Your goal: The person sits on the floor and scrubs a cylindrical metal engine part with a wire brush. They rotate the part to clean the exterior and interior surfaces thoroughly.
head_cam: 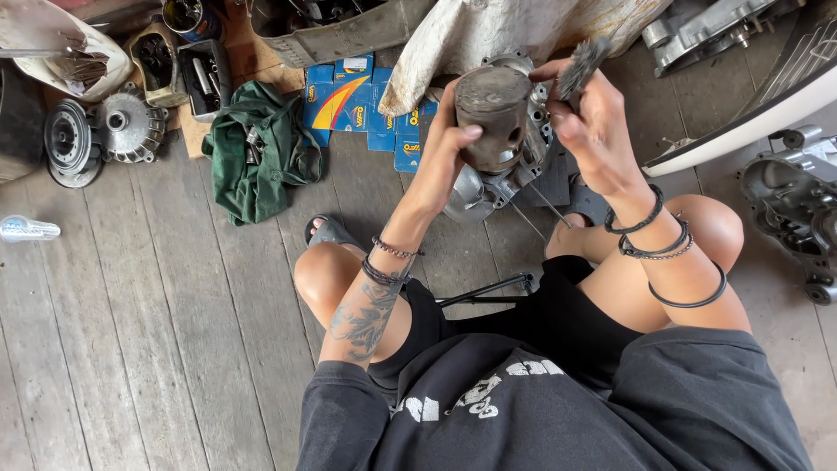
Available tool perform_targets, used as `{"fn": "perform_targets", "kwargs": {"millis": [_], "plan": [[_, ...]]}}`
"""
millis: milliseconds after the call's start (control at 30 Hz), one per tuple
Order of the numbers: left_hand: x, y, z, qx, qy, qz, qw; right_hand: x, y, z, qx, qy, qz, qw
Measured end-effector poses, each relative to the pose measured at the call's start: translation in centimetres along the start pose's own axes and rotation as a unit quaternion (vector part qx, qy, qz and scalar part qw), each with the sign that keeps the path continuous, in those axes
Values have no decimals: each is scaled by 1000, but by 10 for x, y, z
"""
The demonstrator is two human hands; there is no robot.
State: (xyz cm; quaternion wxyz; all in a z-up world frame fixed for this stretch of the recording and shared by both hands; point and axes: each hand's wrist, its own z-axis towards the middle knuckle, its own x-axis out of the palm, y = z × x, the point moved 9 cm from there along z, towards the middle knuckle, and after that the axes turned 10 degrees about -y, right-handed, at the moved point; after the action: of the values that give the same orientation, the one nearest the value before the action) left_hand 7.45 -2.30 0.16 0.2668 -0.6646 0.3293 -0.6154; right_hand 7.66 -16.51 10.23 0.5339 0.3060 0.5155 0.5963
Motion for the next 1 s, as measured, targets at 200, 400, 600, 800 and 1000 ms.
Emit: {"fn": "perform_targets", "kwargs": {"millis": [200, 400, 600, 800, 1000], "plan": [[50, -61, -33, 209, 54, 280, 935, -16, -34, 2, 16, -55, -11, 998], [48, -76, -36, 240, -4, 314, 919, -13, -57, -3, 82, -25, 94, 992], [49, -86, -39, 276, -28, 332, 901, -14, -56, -3, 72, -27, 75, 994], [47, -87, -39, 287, -30, 340, 895, -18, -61, -4, 65, -32, 42, 997], [50, -87, -41, 284, -10, 325, 902, -17, -39, 0, 7, -28, 10, 1000]]}}
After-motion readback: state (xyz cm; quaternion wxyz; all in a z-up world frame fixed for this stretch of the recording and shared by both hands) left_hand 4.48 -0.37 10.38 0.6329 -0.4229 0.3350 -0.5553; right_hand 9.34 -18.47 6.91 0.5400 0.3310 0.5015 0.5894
